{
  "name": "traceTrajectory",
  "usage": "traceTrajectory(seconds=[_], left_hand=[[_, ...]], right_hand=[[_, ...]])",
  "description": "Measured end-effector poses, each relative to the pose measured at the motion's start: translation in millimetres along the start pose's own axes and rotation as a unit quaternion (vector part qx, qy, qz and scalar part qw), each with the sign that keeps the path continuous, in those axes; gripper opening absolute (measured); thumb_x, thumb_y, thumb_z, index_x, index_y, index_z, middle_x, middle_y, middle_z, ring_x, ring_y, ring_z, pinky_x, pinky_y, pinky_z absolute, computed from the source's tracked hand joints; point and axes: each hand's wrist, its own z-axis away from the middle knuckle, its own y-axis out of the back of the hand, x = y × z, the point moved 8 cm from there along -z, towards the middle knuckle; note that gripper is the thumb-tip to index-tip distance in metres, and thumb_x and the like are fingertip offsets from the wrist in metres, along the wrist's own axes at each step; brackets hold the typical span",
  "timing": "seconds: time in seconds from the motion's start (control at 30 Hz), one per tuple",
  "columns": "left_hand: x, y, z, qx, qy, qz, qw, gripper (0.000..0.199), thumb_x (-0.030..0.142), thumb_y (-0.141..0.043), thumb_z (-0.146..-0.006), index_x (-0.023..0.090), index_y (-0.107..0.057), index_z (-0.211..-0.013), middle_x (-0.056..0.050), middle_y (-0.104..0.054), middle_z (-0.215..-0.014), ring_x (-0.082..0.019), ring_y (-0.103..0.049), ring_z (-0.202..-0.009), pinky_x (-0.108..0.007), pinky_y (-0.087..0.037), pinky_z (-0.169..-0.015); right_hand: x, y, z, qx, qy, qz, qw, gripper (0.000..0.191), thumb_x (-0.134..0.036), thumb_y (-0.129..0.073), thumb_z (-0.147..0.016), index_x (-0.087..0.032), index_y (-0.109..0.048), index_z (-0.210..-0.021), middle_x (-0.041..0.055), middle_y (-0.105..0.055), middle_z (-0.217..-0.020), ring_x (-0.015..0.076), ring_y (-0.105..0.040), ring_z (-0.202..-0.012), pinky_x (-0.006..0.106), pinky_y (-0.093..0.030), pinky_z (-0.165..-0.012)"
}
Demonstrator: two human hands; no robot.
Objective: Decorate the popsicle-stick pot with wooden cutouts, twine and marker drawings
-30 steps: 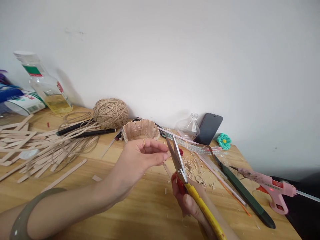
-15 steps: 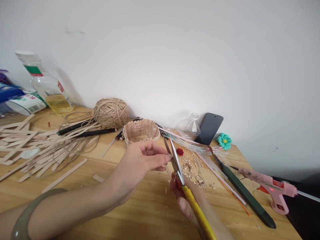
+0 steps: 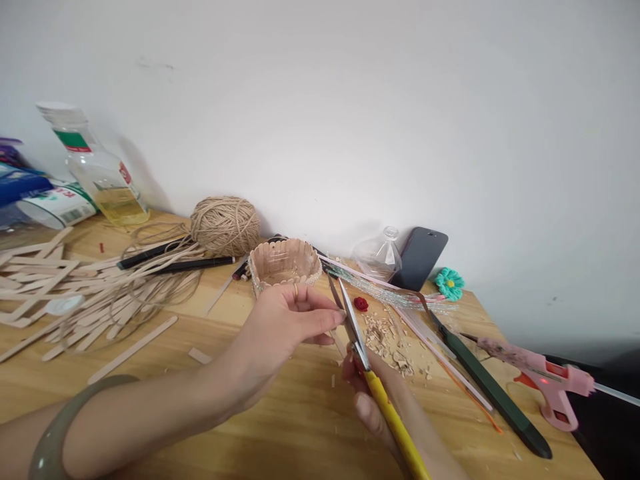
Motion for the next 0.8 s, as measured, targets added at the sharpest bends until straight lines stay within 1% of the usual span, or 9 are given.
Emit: traceTrajectory(seconds=[0.1, 0.2, 0.3, 0.47, 0.67, 0.8], left_hand=[[-0.1, 0.0, 0.7, 0.001, -0.001, 0.001, 1.0, 0.01, 0.016, -0.074, -0.06, 0.013, -0.065, -0.06, 0.002, -0.065, -0.059, -0.007, -0.056, -0.057, -0.018, -0.048, -0.057], [0.0, -1.0, 1.4, 0.0, 0.001, 0.0, 1.0, 0.01, 0.017, -0.075, -0.06, 0.013, -0.065, -0.06, 0.002, -0.065, -0.06, -0.007, -0.056, -0.057, -0.018, -0.048, -0.057], [0.5, -1.7, 1.9, -0.002, 0.0, -0.003, 1.0, 0.01, 0.017, -0.075, -0.06, 0.013, -0.065, -0.059, 0.002, -0.065, -0.06, -0.007, -0.056, -0.057, -0.018, -0.047, -0.057], [-0.3, -1.4, 1.2, -0.002, 0.005, -0.002, 1.0, 0.011, 0.017, -0.075, -0.059, 0.013, -0.065, -0.059, 0.002, -0.065, -0.06, -0.007, -0.056, -0.056, -0.018, -0.046, -0.057], [1.9, -2.5, 0.9, -0.004, -0.002, -0.004, 1.0, 0.01, 0.016, -0.075, -0.06, 0.012, -0.066, -0.06, 0.002, -0.065, -0.06, -0.006, -0.055, -0.057, -0.017, -0.046, -0.057], [4.2, -1.6, 2.0, 0.001, -0.012, -0.009, 1.0, 0.01, 0.016, -0.074, -0.06, 0.012, -0.066, -0.061, 0.001, -0.065, -0.061, -0.007, -0.055, -0.057, -0.018, -0.047, -0.057]], right_hand=[[0.4, -1.2, -0.5, -0.012, -0.003, 0.005, 1.0, 0.063, -0.083, -0.038, -0.068, -0.02, -0.044, -0.075, -0.0019, -0.036, -0.069, 0.0142, -0.032, -0.063, 0.027, -0.025, -0.055], [1.6, -1.2, -0.9, -0.017, 0.001, 0.005, 1.0, 0.062, -0.082, -0.038, -0.068, -0.021, -0.043, -0.074, -0.0022, -0.033, -0.068, 0.0144, -0.03, -0.063, 0.027, -0.024, -0.055], [3.2, -0.9, -1.1, -0.02, 0.004, 0.003, 1.0, 0.062, -0.081, -0.038, -0.069, -0.02, -0.045, -0.077, -0.0016, -0.034, -0.069, 0.0148, -0.031, -0.064, 0.027, -0.025, -0.055], [4.5, 0.6, -1.3, -0.015, 0.014, -0.008, 1.0, 0.061, -0.08, -0.042, -0.069, -0.019, -0.047, -0.076, -0.0015, -0.036, -0.067, 0.0131, -0.032, -0.061, 0.026, -0.026, -0.052], [7.2, -1.3, -1.1, -0.037, 0.002, -0.018, 0.999, 0.062, -0.082, -0.041, -0.068, -0.019, -0.044, -0.074, -0.0023, -0.037, -0.064, 0.0119, -0.031, -0.058, 0.026, -0.023, -0.05], [3.7, -1.2, -1.8, -0.046, -0.015, -0.014, 0.999, 0.063, -0.083, -0.041, -0.066, -0.02, -0.043, -0.074, -0.0027, -0.034, -0.064, 0.0122, -0.028, -0.058, 0.027, -0.022, -0.05]])
